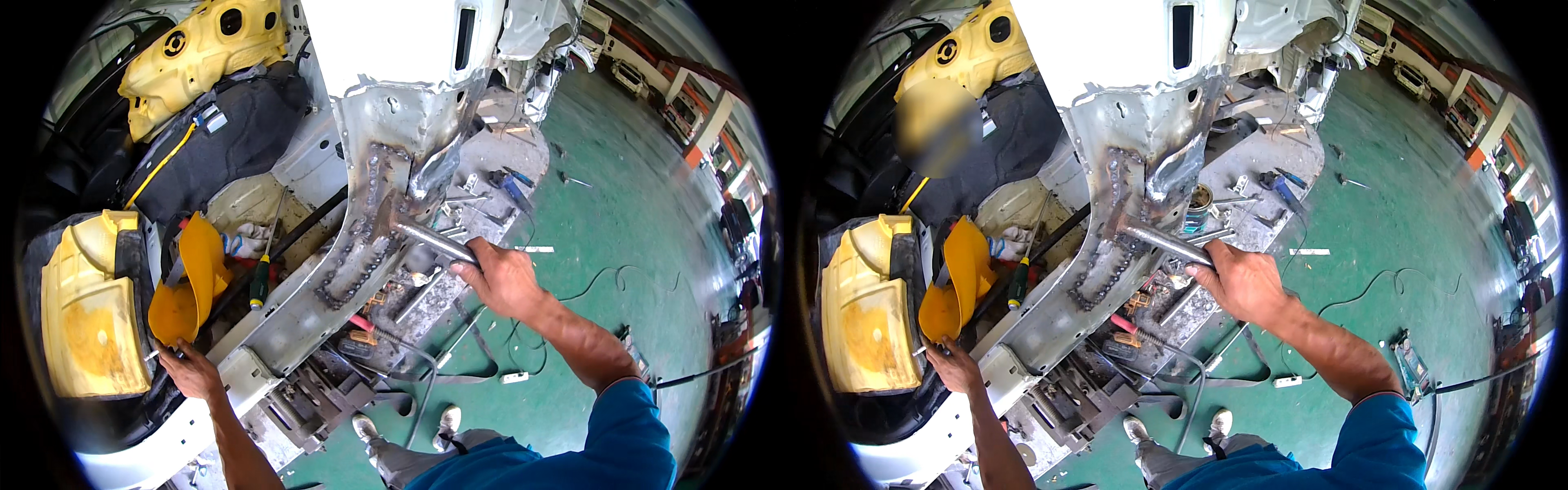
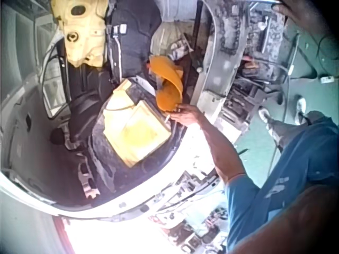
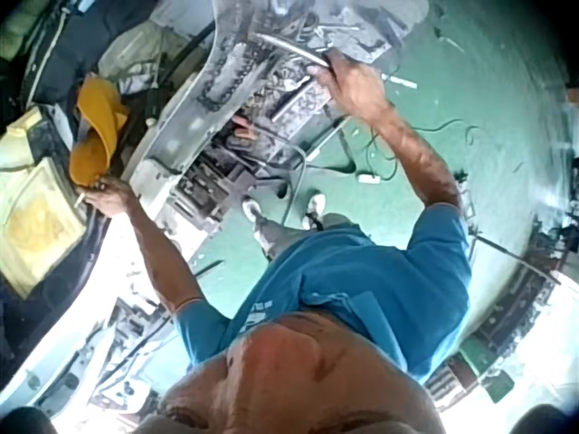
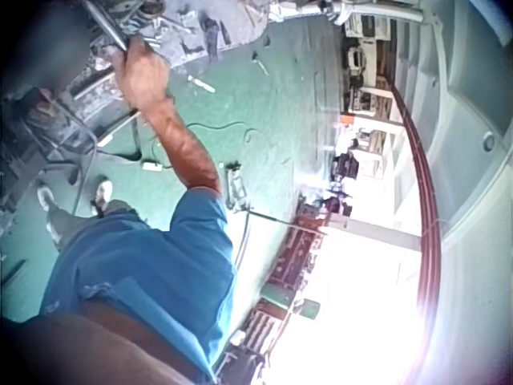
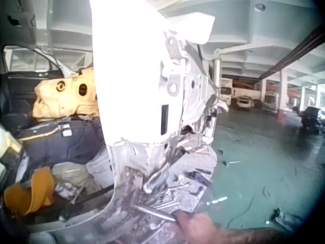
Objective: The person welds a car frame in a workshop. They use a welding torch to join metal parts, frequently adjusting a yellow welding mask for eye protection. The person also uses a hammer to tap the welded area and adjusts the welding machine settings.
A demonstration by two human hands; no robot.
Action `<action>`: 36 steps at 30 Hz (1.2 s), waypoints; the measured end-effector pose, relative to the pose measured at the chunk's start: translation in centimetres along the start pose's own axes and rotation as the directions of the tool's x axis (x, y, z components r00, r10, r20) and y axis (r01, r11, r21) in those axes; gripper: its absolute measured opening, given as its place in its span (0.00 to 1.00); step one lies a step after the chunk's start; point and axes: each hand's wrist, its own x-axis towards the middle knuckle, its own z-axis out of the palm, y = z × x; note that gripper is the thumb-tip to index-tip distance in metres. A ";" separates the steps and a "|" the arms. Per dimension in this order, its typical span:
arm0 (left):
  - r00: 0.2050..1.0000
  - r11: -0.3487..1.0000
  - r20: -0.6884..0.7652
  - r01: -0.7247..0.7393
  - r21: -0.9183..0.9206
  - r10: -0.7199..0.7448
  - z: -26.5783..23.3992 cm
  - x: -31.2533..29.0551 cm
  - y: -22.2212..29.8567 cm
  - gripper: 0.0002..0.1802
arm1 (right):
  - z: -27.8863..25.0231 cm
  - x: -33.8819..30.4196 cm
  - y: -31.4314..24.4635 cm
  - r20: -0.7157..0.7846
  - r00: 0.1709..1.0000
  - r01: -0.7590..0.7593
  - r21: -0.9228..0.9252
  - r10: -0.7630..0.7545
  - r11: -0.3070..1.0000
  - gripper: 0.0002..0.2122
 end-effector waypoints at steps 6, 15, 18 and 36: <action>0.999 0.999 -0.023 -0.039 -0.029 0.038 0.5 0.2 -1.0 0.34 | -0.2 0.0 0.2 0.017 0.998 -0.052 -0.066 0.053 0.996 0.17; 0.999 0.999 -0.032 -0.029 -0.033 0.028 0.7 0.2 -0.7 0.34 | -0.9 -0.2 -1.8 0.053 0.998 -0.020 -0.025 0.021 0.999 0.19; 1.000 1.000 -0.022 -0.018 -0.013 0.017 0.7 0.1 -1.2 0.34 | -2.4 -0.5 -5.3 -0.059 0.923 0.384 0.074 -0.381 0.920 0.19; 0.998 0.998 -0.044 -0.051 -0.031 0.050 0.1 -0.1 -0.6 0.32 | -0.6 -1.4 -4.4 -0.040 0.957 0.288 0.039 -0.286 0.957 0.18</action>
